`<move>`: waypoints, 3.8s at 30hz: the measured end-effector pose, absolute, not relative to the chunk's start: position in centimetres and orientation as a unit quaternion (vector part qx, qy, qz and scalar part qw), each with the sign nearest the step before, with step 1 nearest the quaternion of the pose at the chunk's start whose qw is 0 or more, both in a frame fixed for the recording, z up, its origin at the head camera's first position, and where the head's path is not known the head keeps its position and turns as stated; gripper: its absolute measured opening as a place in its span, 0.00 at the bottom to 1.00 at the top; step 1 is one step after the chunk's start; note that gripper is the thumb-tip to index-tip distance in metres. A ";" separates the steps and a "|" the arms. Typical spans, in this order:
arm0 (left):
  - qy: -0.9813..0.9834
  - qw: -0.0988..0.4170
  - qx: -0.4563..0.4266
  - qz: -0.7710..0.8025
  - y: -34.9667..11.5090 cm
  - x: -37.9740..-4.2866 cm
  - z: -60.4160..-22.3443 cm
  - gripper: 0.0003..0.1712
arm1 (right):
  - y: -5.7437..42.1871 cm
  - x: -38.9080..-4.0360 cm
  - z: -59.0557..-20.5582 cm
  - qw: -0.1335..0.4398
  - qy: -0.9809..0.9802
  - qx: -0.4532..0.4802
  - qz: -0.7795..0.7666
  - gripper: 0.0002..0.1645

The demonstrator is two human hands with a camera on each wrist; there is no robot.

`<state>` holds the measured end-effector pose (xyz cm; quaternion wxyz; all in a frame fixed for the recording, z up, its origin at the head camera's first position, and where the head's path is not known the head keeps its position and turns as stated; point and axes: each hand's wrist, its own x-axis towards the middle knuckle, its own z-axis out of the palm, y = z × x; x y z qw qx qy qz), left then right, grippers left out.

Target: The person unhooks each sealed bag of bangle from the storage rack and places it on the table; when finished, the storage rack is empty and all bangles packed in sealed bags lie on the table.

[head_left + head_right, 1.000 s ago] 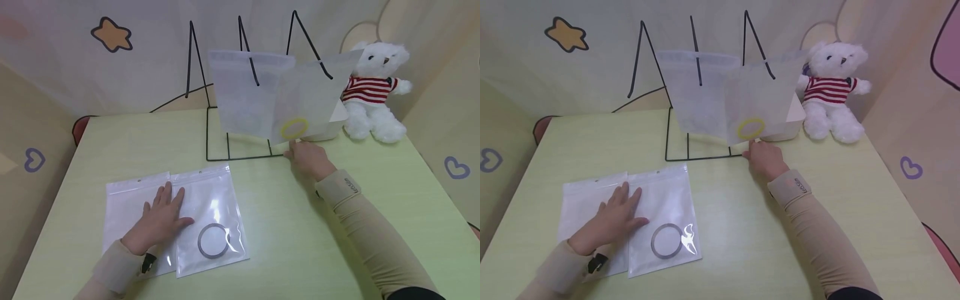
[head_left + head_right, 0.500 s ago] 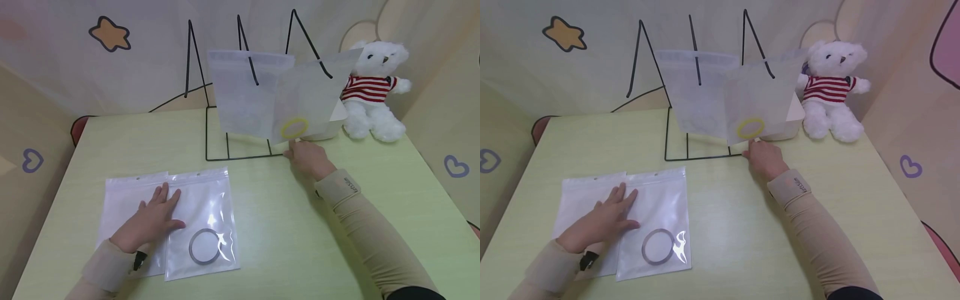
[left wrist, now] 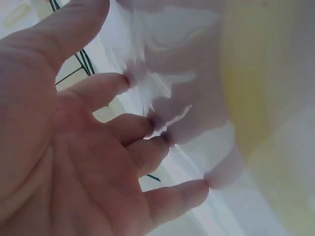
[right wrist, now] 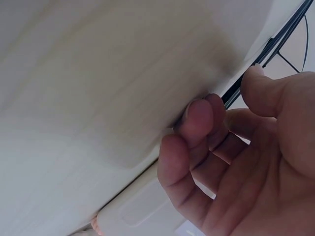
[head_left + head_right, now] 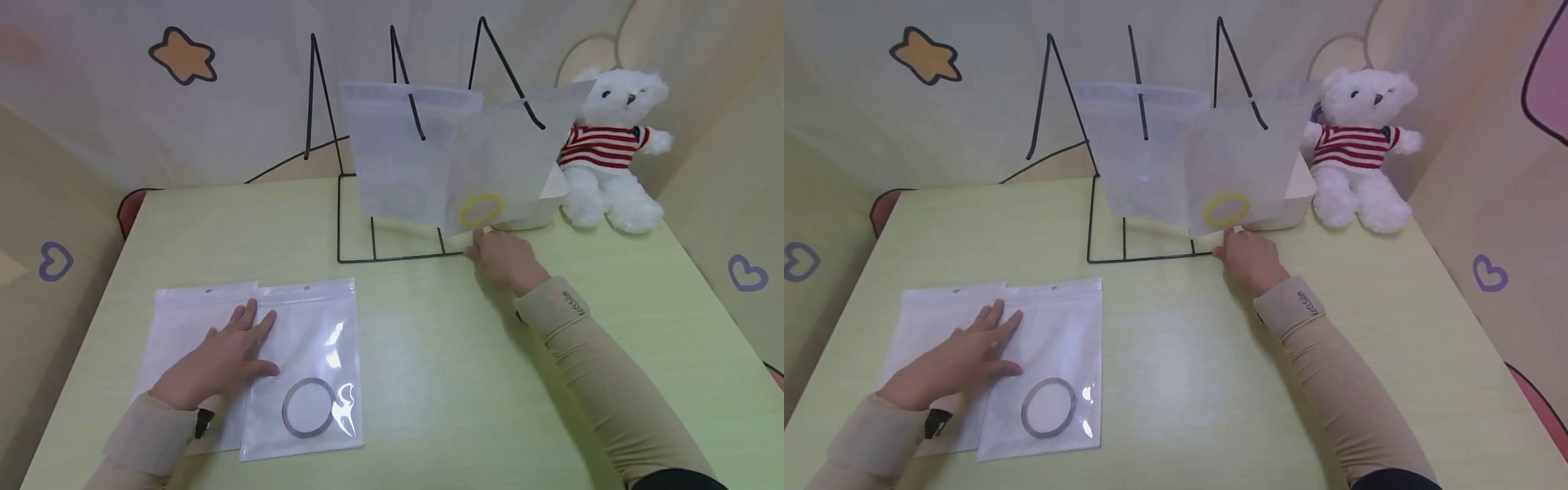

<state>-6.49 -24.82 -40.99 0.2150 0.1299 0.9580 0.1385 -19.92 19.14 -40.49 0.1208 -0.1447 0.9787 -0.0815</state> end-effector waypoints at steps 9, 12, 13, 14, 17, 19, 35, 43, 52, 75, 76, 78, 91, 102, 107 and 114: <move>0.966 0.180 0.153 0.107 -24.5 -6.2 -40.1 0.52 | 19.3 -19.8 -40.5 0.119 0.979 -0.141 -0.086 0.17; 0.970 0.165 0.157 0.090 -24.5 -6.2 -40.1 0.52 | 19.3 -19.8 -40.5 0.120 0.979 -0.141 -0.089 0.17; 0.970 0.162 0.158 0.087 -24.5 -6.2 -40.1 0.52 | 19.3 -19.8 -40.5 0.121 0.979 -0.141 -0.090 0.17; 0.971 0.160 0.158 0.085 -24.5 -6.3 -40.1 0.52 | 19.3 -19.8 -40.4 0.122 0.978 -0.141 -0.092 0.16; 0.972 0.157 0.157 0.082 -24.5 -6.3 -40.0 0.52 | 19.3 -19.8 -40.4 0.122 0.978 -0.141 -0.095 0.16; 0.972 0.152 0.161 0.080 -24.4 -6.3 -39.9 0.51 | 19.3 -19.8 -40.3 0.120 0.978 -0.142 -0.096 0.16; 0.964 0.076 0.167 0.193 -20.3 -9.8 -34.9 0.51 | 19.5 -20.0 -40.3 0.119 0.979 -0.140 -0.093 0.19; 0.932 0.035 0.133 0.334 -16.1 -13.9 -33.4 0.50 | 19.5 -20.0 -40.7 0.117 0.979 -0.135 -0.101 0.17; 0.884 -0.005 0.095 0.458 -12.6 -16.5 -32.2 0.48 | 19.5 -20.1 -40.8 0.110 0.979 -0.145 -0.093 0.17; 0.803 -0.066 0.130 0.578 -9.9 -18.4 -31.5 0.40 | 19.3 -20.1 -40.7 0.117 0.979 -0.139 -0.097 0.18; 0.804 -0.065 0.129 0.577 -9.9 -18.4 -31.5 0.40 | 19.3 -20.1 -40.7 0.117 0.978 -0.139 -0.098 0.18; 0.804 -0.065 0.130 0.577 -9.9 -18.4 -31.4 0.40 | 19.3 -20.1 -40.7 0.115 0.978 -0.141 -0.098 0.18; 0.793 -0.065 0.139 0.590 -9.2 -16.4 -28.8 0.37 | 19.4 -20.0 -40.8 0.109 0.978 -0.149 -0.099 0.16; 0.792 -0.071 0.141 0.590 -9.3 -16.8 -29.0 0.38 | 19.3 -20.1 -40.8 0.106 0.979 -0.144 -0.096 0.17; 0.791 -0.071 0.138 0.592 -9.3 -17.1 -29.3 0.38 | 19.4 -20.1 -40.9 0.111 0.979 -0.147 -0.092 0.17; 0.790 -0.072 0.136 0.593 -9.6 -18.6 -30.7 0.38 | 19.4 -20.1 -40.9 0.110 0.979 -0.148 -0.091 0.16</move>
